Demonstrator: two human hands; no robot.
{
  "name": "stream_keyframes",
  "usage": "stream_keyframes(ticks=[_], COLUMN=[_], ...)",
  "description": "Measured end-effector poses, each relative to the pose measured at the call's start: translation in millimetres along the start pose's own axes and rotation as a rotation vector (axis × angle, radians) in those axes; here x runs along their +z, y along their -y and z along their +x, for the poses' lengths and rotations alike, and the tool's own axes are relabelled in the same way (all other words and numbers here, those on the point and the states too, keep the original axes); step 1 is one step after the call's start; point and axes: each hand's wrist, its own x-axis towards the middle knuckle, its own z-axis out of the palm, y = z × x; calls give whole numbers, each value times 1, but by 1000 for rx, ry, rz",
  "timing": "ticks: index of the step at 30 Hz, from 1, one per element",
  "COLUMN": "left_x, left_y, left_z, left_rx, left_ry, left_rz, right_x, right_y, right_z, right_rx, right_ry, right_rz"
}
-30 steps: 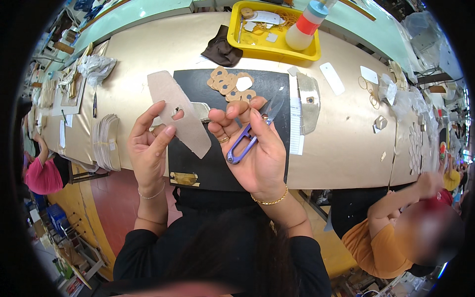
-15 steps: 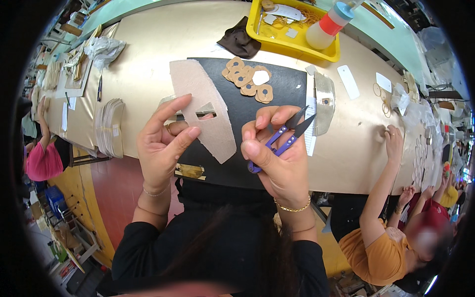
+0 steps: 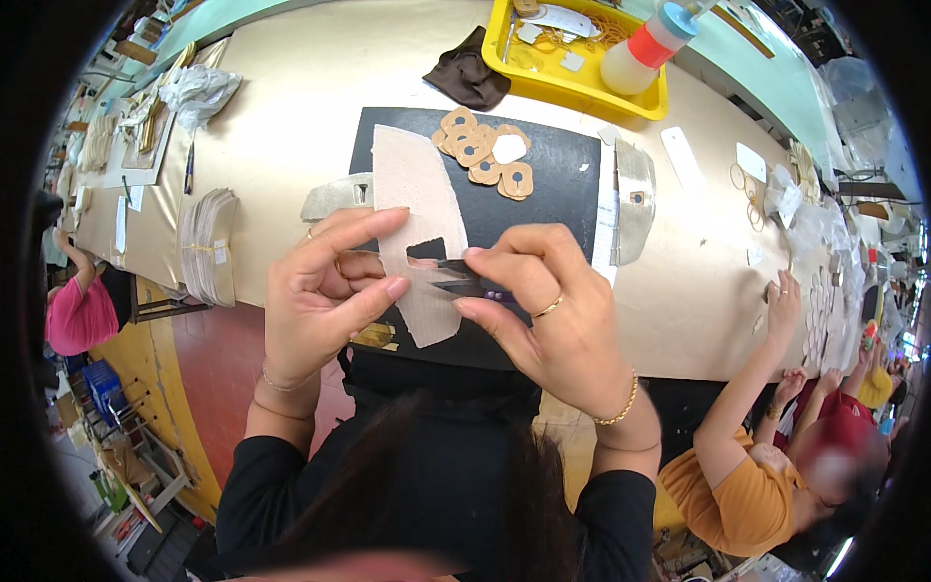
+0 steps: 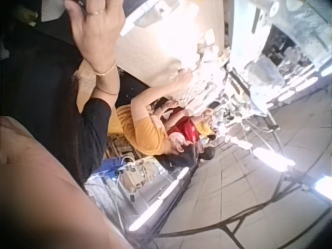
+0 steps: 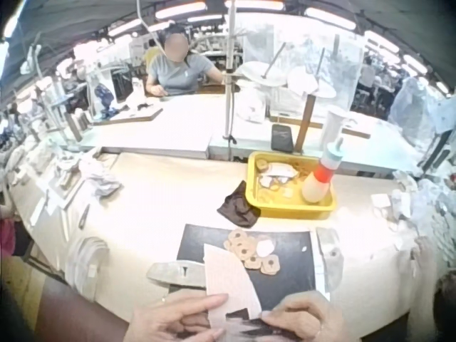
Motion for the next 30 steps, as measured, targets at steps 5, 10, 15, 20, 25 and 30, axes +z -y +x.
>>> stream_keyframes(ticks=[5, 10, 15, 20, 25, 30], left_x=[0, 3, 4, 5, 4, 4], left_y=[-4, -12, -14, -14, -16, -17], left_z=[3, 2, 2, 1, 2, 3], left_rx=[32, -90, -110, -114, -75, -71], left_ry=[67, 30, 48, 38, 63, 84], left_rz=[65, -11, -46, -49, 73, 88], right_x=[-6, -5, -4, -5, -4, -6], right_y=[3, 2, 3, 6, 7, 7], right_z=[8, 6, 2, 3, 5, 7], right_rx=[-52, -20, 17, 23, 4, 15], right_ry=[14, 8, -2, -32, -25, -16], right_rz=[-61, 36, 74, 74, 53, 61])
